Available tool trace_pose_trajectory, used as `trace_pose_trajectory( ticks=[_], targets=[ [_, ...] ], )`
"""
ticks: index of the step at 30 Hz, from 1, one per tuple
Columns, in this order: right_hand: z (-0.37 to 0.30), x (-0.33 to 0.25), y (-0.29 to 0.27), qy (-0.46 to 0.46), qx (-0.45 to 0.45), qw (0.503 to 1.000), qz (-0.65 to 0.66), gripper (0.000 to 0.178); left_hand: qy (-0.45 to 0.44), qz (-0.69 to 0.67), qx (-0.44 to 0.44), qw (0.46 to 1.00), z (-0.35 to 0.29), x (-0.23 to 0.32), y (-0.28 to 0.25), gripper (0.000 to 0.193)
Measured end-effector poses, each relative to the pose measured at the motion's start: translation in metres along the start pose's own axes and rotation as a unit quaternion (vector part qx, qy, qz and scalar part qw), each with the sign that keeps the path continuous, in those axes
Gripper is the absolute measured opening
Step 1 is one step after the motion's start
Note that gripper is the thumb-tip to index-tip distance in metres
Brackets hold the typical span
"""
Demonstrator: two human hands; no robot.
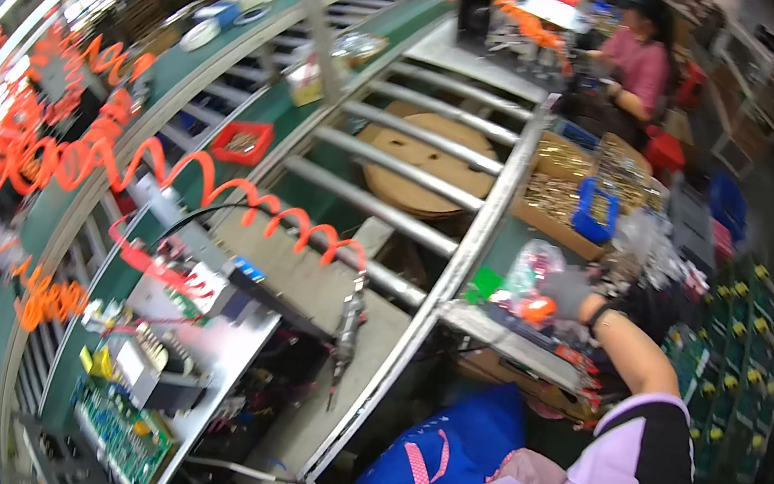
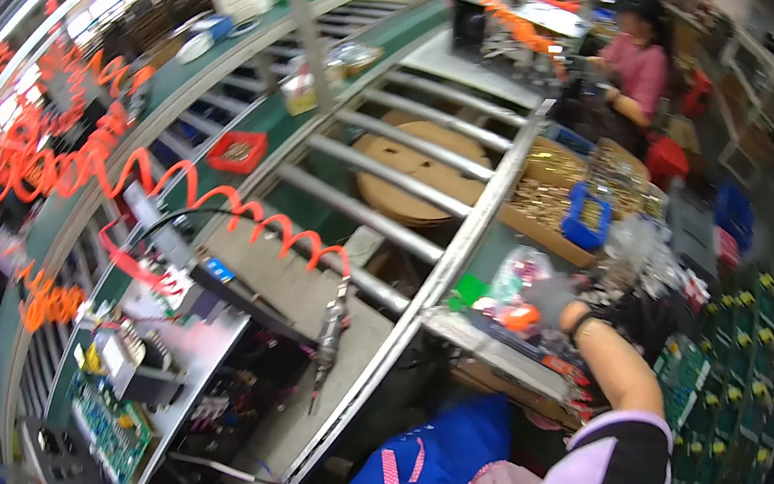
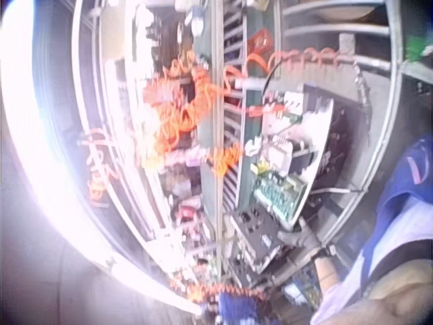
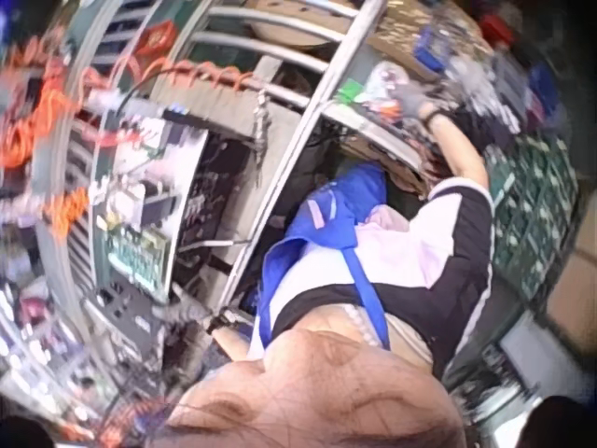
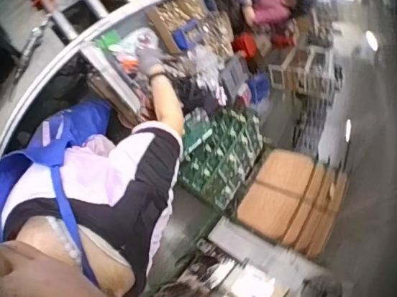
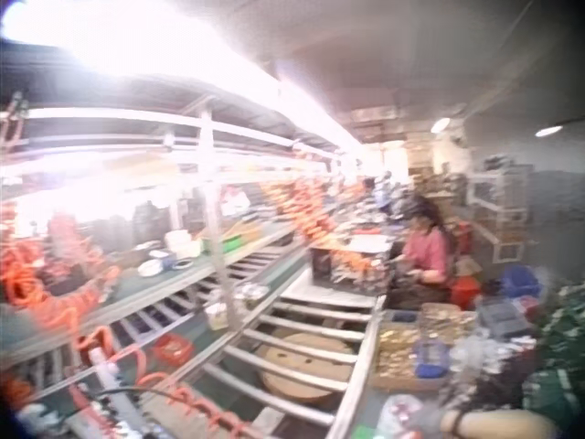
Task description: Assembling and wiring components inside an electronic housing using an electric screwdriver.
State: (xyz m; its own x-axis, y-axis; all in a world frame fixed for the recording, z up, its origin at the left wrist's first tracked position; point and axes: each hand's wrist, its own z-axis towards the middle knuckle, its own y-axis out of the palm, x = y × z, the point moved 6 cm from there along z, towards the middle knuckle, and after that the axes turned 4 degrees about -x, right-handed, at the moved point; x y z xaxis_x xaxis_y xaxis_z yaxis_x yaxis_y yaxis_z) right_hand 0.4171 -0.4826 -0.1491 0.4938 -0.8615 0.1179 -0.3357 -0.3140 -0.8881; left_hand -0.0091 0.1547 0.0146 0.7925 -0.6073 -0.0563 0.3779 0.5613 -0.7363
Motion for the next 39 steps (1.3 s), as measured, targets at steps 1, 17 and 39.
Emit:
trace_pose_trajectory(
  ticks=[1, 17, 39],
  targets=[
    [-0.009, 0.012, 0.000, -0.045, 0.073, 0.996, 0.028, 0.039, -0.044, -0.036, -0.050, 0.997, -0.002, -0.012, 0.007, 0.097],
    [-0.117, -0.094, 0.049, 0.141, 0.398, 0.889, 0.176, 0.043, 0.080, 0.095, -0.395, 0.910, -0.060, -0.155, 0.184, 0.034],
    [-0.412, -0.186, 0.650, 0.582, -0.081, 0.729, 0.350, 0.068, 0.145, 0.116, -0.289, 0.939, -0.038, -0.163, 0.227, 0.042]
  ],
)
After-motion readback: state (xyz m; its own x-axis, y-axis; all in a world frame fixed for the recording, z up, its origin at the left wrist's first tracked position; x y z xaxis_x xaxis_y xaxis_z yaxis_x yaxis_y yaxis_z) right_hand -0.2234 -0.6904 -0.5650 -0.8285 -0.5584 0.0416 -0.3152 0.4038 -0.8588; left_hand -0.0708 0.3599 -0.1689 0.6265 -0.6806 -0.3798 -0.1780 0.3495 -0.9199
